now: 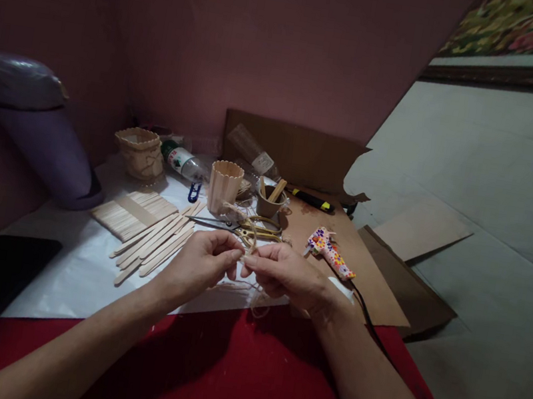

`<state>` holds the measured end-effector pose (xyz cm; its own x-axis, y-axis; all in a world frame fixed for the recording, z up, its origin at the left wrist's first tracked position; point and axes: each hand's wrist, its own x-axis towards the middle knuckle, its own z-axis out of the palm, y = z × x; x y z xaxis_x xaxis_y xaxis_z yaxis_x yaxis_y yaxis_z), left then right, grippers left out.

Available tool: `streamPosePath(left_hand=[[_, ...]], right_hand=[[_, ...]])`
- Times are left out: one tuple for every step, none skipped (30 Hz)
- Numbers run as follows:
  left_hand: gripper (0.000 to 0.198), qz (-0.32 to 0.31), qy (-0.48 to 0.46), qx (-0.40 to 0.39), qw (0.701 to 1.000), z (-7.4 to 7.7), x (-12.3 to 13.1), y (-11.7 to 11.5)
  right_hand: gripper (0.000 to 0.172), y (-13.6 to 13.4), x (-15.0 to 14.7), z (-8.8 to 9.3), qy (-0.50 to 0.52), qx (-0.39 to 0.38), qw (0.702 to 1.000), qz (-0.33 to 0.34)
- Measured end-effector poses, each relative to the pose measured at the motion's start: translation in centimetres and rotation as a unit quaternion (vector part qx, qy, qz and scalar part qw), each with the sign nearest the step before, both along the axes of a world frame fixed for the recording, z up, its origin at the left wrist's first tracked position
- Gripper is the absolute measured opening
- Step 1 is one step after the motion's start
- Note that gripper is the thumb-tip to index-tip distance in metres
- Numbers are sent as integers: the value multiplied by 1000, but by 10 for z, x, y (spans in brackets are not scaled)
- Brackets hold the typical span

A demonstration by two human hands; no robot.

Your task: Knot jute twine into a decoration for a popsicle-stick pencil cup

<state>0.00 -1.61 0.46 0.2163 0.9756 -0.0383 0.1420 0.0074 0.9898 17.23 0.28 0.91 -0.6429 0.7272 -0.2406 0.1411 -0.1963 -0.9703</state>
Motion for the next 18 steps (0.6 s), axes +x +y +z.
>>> streamPosePath(left_hand=[[16, 10, 25, 23, 999, -1, -1, 0], [15, 28, 61, 54, 996, -2, -3, 0], [15, 50, 106, 91, 989, -2, -4, 0], [15, 73, 153, 128, 977, -2, -6, 0], [15, 93, 195, 158, 964, -2, -7, -1], [16, 104, 227, 177, 952, -2, -8, -1], [17, 107, 244, 187, 946, -1, -9, -2], [19, 100, 247, 192, 945, -1, -9, -3], [20, 84, 240, 194, 948, 0, -8, -4], [21, 60, 226, 196, 952, -1, -7, -5], [20, 30, 212, 202, 956, -1, -5, -6], [20, 0, 203, 211, 956, -2, -4, -8], [19, -27, 202, 224, 953, -2, -2, -10], [19, -50, 210, 238, 947, -3, 0, -12], [20, -64, 223, 252, 939, -3, 1, -13], [21, -64, 236, 264, 933, -3, 2, -15], [22, -48, 242, 275, 929, -2, 2, -16], [23, -17, 239, 282, 929, 0, 1, -16]], right_hand=[[27, 0, 0, -1, 0, 3, 1000, -3], [27, 0, -1, -3, -2, 6, 1000, -8], [27, 1, -1, -4, -8, 11, 1000, -18], [27, 1, -2, -6, -15, 18, 999, -31], [26, 2, -3, -7, -24, 26, 998, -46], [25, 3, -3, -8, -30, 34, 997, -61], [25, 3, -4, -9, -34, 37, 996, -76], [25, 4, -5, -9, -31, 33, 995, -88], [25, 4, -6, -9, -23, 23, 995, -98], [25, 5, -6, -9, -10, 8, 994, -105], [25, 5, -7, -9, 6, -9, 994, -110], [26, 5, -7, -9, 22, -26, 993, -112], [26, 6, -7, -9, 33, -42, 993, -109], [25, 6, -7, -9, 41, -52, 992, -105], [24, 6, -7, -9, 44, -57, 992, -100], [23, 6, -6, -9, 43, -57, 993, -96], [23, 6, -6, -8, 41, -53, 993, -94], [21, 6, -6, -8, 38, -44, 994, -93]])
